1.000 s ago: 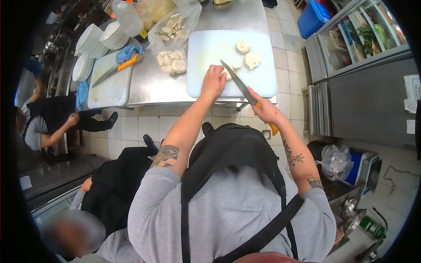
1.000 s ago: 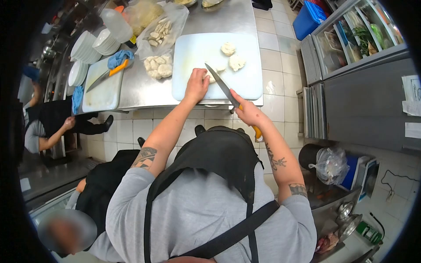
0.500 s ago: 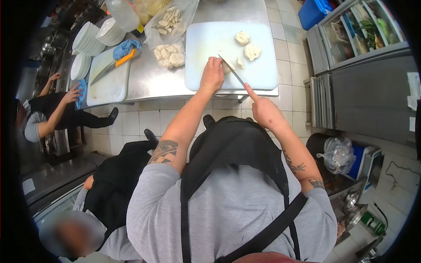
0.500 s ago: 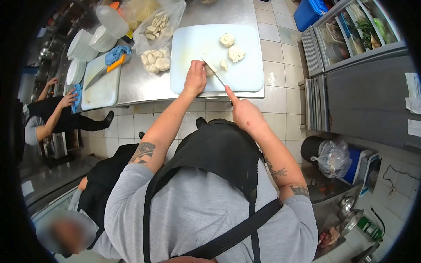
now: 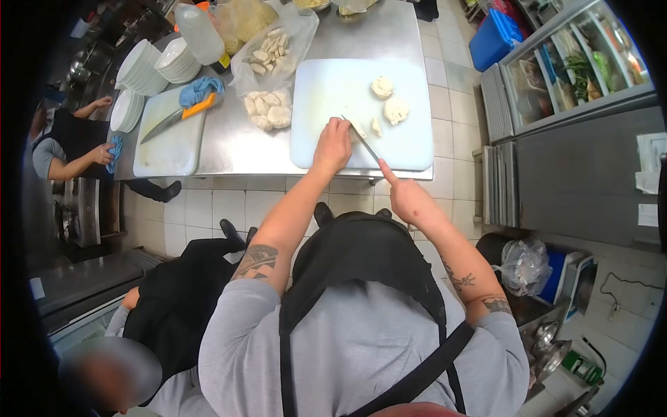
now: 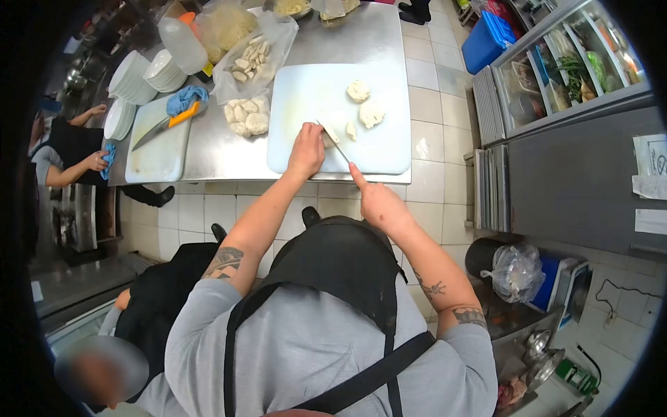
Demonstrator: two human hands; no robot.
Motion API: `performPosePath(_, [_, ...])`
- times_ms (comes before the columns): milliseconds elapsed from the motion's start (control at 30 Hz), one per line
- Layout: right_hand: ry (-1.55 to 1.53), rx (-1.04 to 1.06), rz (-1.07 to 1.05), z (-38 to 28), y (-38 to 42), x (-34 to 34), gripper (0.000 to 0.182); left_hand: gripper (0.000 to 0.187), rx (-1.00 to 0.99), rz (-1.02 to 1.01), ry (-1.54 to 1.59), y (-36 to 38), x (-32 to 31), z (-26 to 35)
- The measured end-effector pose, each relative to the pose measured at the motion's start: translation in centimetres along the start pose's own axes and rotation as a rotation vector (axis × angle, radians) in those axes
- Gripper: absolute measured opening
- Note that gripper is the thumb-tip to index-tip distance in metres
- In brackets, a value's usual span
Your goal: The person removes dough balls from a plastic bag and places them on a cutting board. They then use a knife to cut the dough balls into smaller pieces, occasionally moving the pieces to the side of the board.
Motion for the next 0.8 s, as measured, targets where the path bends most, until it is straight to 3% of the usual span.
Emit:
performPosePath(100, [-0.085, 0.018, -0.001, 1.4, -1.7, -2.1, 0.09, 0.022, 0.002, -0.002, -0.02, 0.0, 0.0, 0.1])
performPosePath(200, [-0.333, 0.243, 0.241, 4.7, -2.9, -3.2, 0.076, 0.022, -0.005, 0.003, -0.044, 0.1, -0.3, -0.2])
performPosePath(300, [-0.693, -0.125, -0.215, 5.0, -1.7, -0.1, 0.07, 0.021, 0.015, 0.055, -0.022, 0.6, 0.3, -0.1])
performPosePath(333, [-0.651, -0.106, -0.193, 4.6, -1.5, 0.7, 0.068, 0.021, 0.034, 0.073, 0.018, 0.8, 0.5, -0.3])
performPosePath(433, [-0.376, 0.325, 0.4, 3.5, -1.9, 0.5, 0.07, 0.019, 0.058, 0.104, 0.115, 1.0, 0.7, -0.9])
performPosePath(533, [-0.26, 0.078, 0.172, 2.1, -0.5, 0.3, 0.068, 0.018, 0.045, 0.063, 0.102, 1.6, 0.4, -1.2])
performPosePath(800, [-0.152, 0.076, 0.132, -0.5, 1.8, 1.7, 0.071, 0.02, 0.061, 0.025, 0.01, 0.9, 0.3, -0.5])
Point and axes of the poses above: each hand's wrist, its own y-axis away from the middle knuckle, its own x-axis out of the back of the hand, z = x × y, the point moved 7 cm from there along -y, towards the middle knuckle, and after that the axes turned 3 degrees about -x, right-handed, at the moved point
